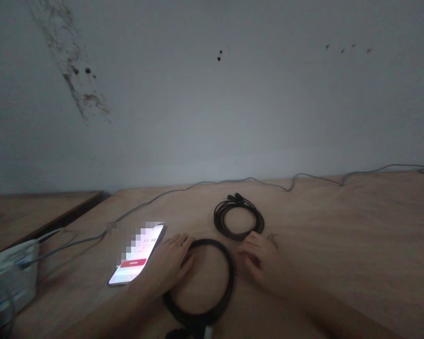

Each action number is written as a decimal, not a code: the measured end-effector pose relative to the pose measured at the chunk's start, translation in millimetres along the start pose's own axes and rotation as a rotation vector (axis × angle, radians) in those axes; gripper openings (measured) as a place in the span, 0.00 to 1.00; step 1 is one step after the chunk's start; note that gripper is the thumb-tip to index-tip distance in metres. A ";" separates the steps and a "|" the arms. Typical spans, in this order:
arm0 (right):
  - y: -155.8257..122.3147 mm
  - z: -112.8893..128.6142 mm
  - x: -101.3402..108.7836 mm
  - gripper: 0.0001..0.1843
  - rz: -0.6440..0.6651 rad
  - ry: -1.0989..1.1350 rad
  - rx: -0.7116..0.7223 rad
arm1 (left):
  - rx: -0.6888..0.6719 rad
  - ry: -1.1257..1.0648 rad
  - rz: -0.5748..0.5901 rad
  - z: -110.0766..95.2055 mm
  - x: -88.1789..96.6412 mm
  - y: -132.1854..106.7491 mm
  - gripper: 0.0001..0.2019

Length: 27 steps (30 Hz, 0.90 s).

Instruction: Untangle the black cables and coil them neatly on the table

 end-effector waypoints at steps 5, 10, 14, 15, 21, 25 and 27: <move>1.0 2.7 1.1 0.16 -0.023 0.017 0.009 | -0.021 -0.097 -0.080 1.9 -2.8 6.4 0.13; 3.2 7.9 3.0 0.16 -0.029 0.022 0.013 | -0.026 -0.152 -0.123 4.0 -7.4 4.3 0.11; 2.7 6.2 2.7 0.16 -0.023 0.025 0.006 | -0.022 -0.226 -0.157 6.4 -6.2 3.3 0.13; 2.3 5.4 2.5 0.16 -0.027 0.025 0.007 | -0.024 -0.252 -0.172 7.5 -6.4 3.2 0.14; 0.4 5.0 -0.3 0.16 -0.002 0.037 0.032 | -0.025 -0.388 -0.243 15.4 -12.4 3.3 0.13; 0.3 7.4 -1.2 0.16 0.012 0.062 0.067 | -0.019 -0.400 -0.262 16.6 -12.0 2.9 0.11; 0.5 7.8 -0.8 0.16 0.001 0.062 0.073 | -0.018 -0.386 -0.257 15.8 -11.2 2.6 0.11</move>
Point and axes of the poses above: each hand's wrist, its own y-axis towards the middle knuckle, its own x-axis out of the back of the hand, z = x × y, the point moved 5 cm from there along y, towards the middle knuckle, and after that the axes turned 1 degree about -x, right-handed, at the moved point
